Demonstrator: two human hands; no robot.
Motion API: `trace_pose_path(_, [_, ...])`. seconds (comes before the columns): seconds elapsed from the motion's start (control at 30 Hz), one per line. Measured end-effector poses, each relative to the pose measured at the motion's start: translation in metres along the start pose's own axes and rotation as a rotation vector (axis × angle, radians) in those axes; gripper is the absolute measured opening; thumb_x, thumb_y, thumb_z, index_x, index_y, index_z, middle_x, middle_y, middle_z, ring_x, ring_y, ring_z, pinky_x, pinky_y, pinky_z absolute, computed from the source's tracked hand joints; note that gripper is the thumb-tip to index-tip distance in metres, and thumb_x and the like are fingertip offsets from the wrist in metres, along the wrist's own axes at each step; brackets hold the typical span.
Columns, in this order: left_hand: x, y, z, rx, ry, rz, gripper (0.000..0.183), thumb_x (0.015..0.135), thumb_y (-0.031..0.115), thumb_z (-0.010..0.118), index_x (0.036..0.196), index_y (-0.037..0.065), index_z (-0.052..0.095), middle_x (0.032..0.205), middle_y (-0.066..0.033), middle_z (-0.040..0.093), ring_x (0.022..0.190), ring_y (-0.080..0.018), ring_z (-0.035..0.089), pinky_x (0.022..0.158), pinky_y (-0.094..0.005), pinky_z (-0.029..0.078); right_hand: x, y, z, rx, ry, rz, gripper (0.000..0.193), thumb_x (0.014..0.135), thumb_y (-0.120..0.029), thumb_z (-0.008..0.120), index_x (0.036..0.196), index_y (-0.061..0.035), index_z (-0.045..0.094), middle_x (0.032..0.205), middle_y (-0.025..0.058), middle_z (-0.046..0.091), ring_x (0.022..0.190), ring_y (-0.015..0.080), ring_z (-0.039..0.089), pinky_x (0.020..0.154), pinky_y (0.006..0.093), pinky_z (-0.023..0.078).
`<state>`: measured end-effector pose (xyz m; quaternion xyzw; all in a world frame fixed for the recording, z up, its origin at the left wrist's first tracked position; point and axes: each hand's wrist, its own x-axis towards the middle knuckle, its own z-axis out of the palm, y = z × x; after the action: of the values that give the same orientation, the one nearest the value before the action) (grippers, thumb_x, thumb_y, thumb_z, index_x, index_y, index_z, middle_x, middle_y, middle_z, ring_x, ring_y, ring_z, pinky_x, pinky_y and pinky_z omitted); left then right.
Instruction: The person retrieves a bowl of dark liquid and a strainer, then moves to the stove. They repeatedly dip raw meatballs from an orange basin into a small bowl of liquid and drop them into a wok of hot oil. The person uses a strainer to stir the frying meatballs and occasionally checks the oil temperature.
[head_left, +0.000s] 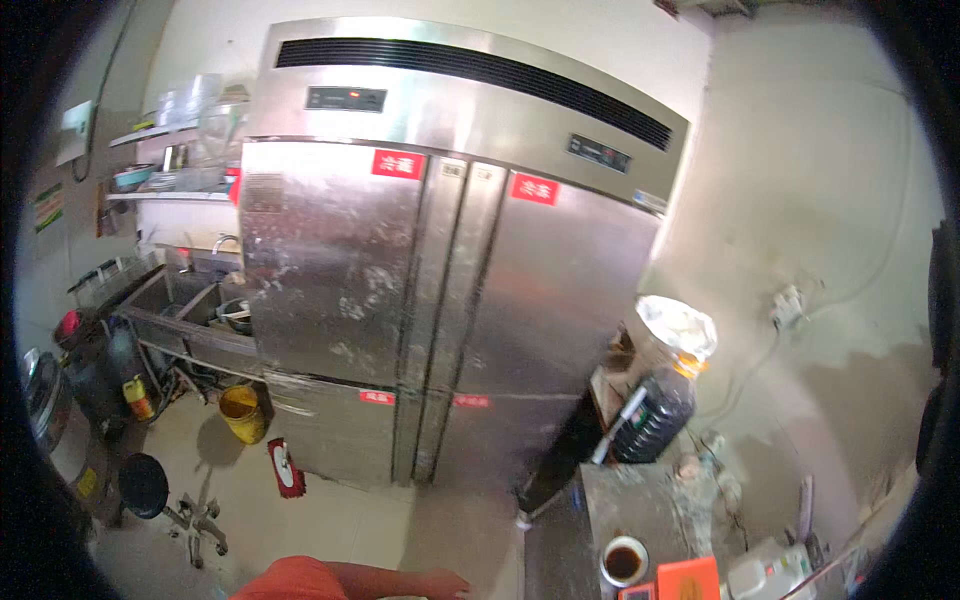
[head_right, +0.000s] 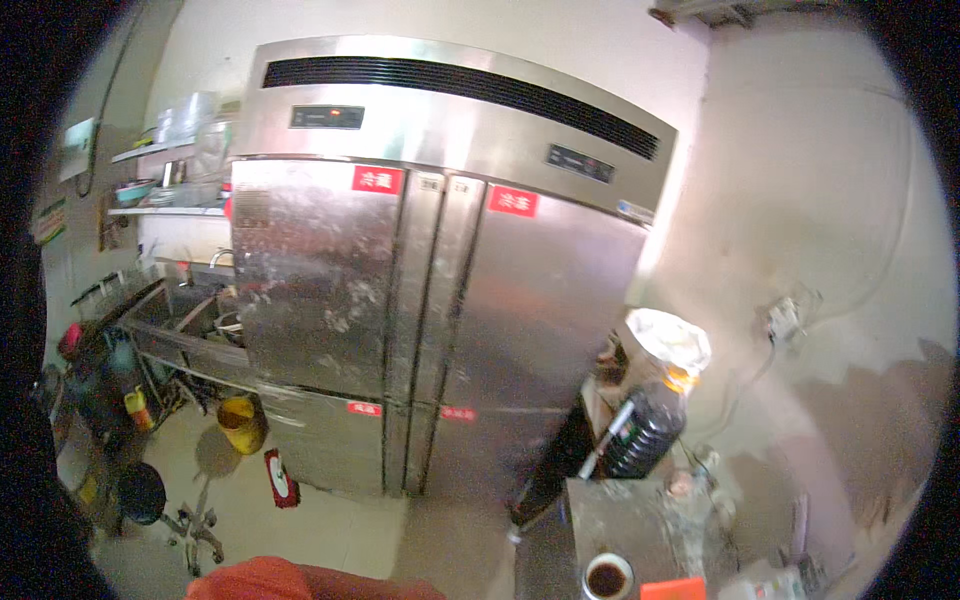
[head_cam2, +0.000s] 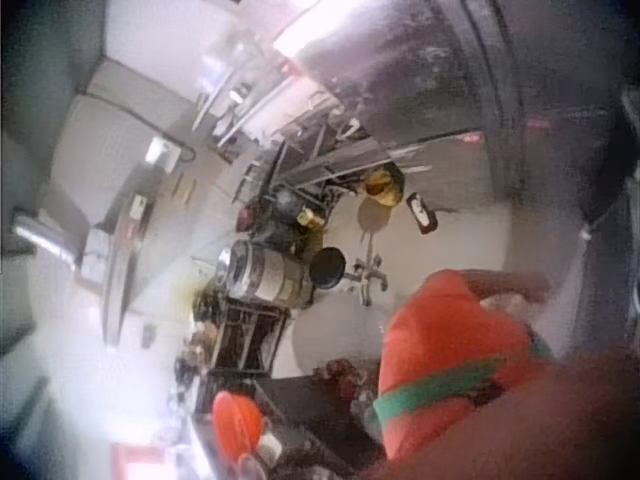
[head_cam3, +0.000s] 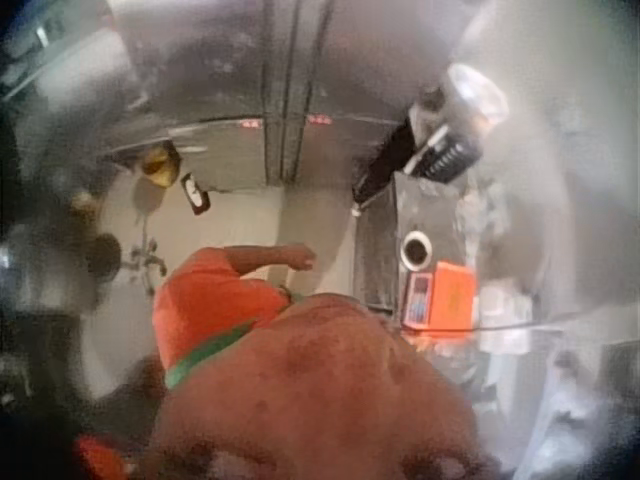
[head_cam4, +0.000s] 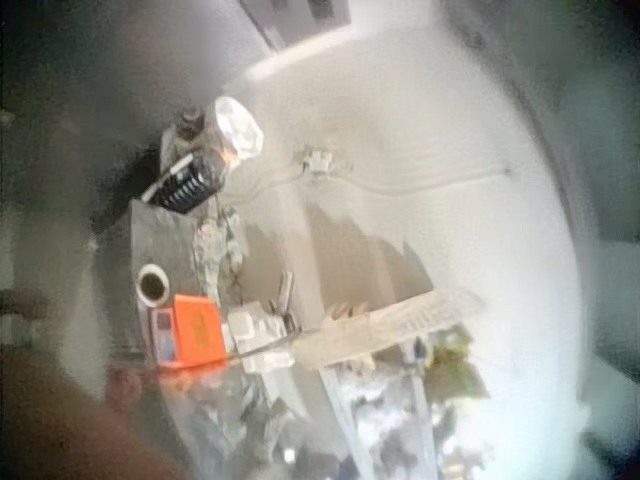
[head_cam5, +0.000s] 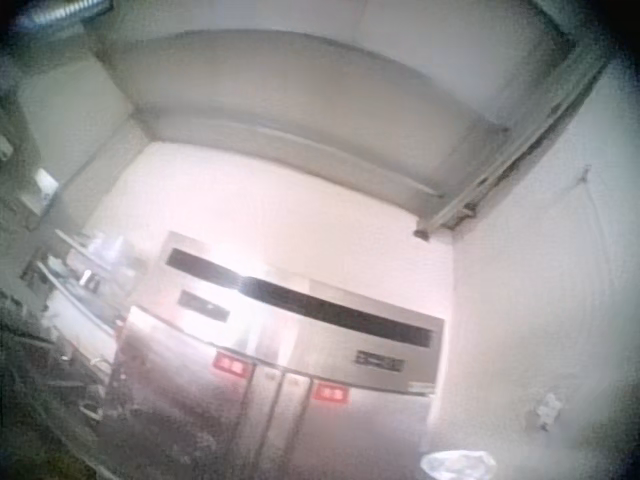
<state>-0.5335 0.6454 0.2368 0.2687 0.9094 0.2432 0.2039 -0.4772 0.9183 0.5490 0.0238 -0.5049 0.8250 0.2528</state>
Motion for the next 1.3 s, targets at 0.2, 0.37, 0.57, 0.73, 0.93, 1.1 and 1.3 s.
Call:
trace_pose_path(0.2, [-0.076,-0.085,-0.078,0.143,0.118,-0.142,0.041,0.093,0.042,0.054,0.094,0.002,0.065,0.089,-0.0162,0.068,0.087,-0.0393,0.065,0.072,-0.0500,0.052,0.045,0.049,0.056,0.038,-0.199,0.084,0.026,0.098,-0.029,0.055,0.081,-0.0097,0.050,0.071,0.0059,0.047,0.059,0.0168,0.042,0.056,0.0303,0.039])
trace_pose_path(0.37, [-0.111,-0.065,-0.089,0.112,-0.314,-0.463,0.056,0.096,0.052,0.051,0.123,0.005,0.060,0.117,-0.0201,0.064,0.109,-0.0410,0.060,0.090,-0.0495,0.049,0.069,0.081,0.043,0.085,-0.327,0.146,0.025,0.099,-0.028,0.054,0.082,-0.0094,0.050,0.073,0.0067,0.047,0.060,0.0171,0.042,0.056,0.0305,0.040])
trace_pose_path(0.57, [-0.116,-0.009,-0.096,-0.067,-0.111,-0.542,0.057,0.092,0.053,0.055,0.124,0.007,0.061,0.114,-0.0197,0.066,0.108,-0.0393,0.061,0.087,-0.0491,0.050,0.091,0.090,0.013,0.116,-0.452,0.155,0.025,0.100,-0.027,0.053,0.084,-0.0089,0.051,0.074,0.0076,0.048,0.060,0.0174,0.043,0.057,0.0306,0.041])
trace_pose_path(0.73, [-0.088,-0.002,-0.111,-0.097,0.157,-0.568,0.055,0.094,0.053,0.053,0.128,0.010,0.059,0.103,-0.0121,0.071,0.099,-0.0318,0.067,0.083,-0.0448,0.053,0.098,0.101,0.003,0.067,-0.483,0.047,0.024,0.102,-0.027,0.051,0.086,-0.0086,0.051,0.075,0.0083,0.049,0.061,0.0176,0.043,0.057,0.0308,0.041])
trace_pose_path(0.93, [-0.117,-0.017,-0.057,-0.499,0.360,-0.564,0.051,0.091,0.045,0.059,0.125,0.006,0.063,0.126,-0.0203,0.062,0.119,-0.0390,0.056,0.101,-0.0499,0.044,0.143,0.129,0.033,0.319,-0.257,0.182,0.022,0.101,-0.029,0.052,0.091,-0.0085,0.052,0.074,0.0081,0.049,0.060,0.0173,0.045,0.056,0.0304,0.041])
trace_pose_path(1.1, [-0.209,-0.063,0.001,-0.306,0.455,-0.781,0.048,0.087,0.047,0.064,0.113,0.007,0.070,0.114,-0.0190,0.069,0.105,-0.0378,0.064,0.093,-0.0468,0.049,0.177,0.092,0.102,0.566,-0.415,-0.003,0.039,0.099,-0.041,0.056,0.081,-0.0101,0.040,0.059,0.0009,0.036,0.046,0.0119,0.032,0.043,0.0276,0.031])
trace_pose_path(1.3, [-0.348,-0.110,0.074,-0.202,0.403,-1.106,0.037,0.092,0.039,0.053,0.094,0.007,0.073,0.102,-0.0179,0.071,0.096,-0.0339,0.067,0.086,-0.0452,0.051,0.176,0.021,0.185,0.356,-0.574,-0.360,0.040,0.100,-0.042,0.055,0.085,-0.0084,0.040,0.060,0.0006,0.033,0.047,0.0106,0.032,0.043,0.0263,0.028])
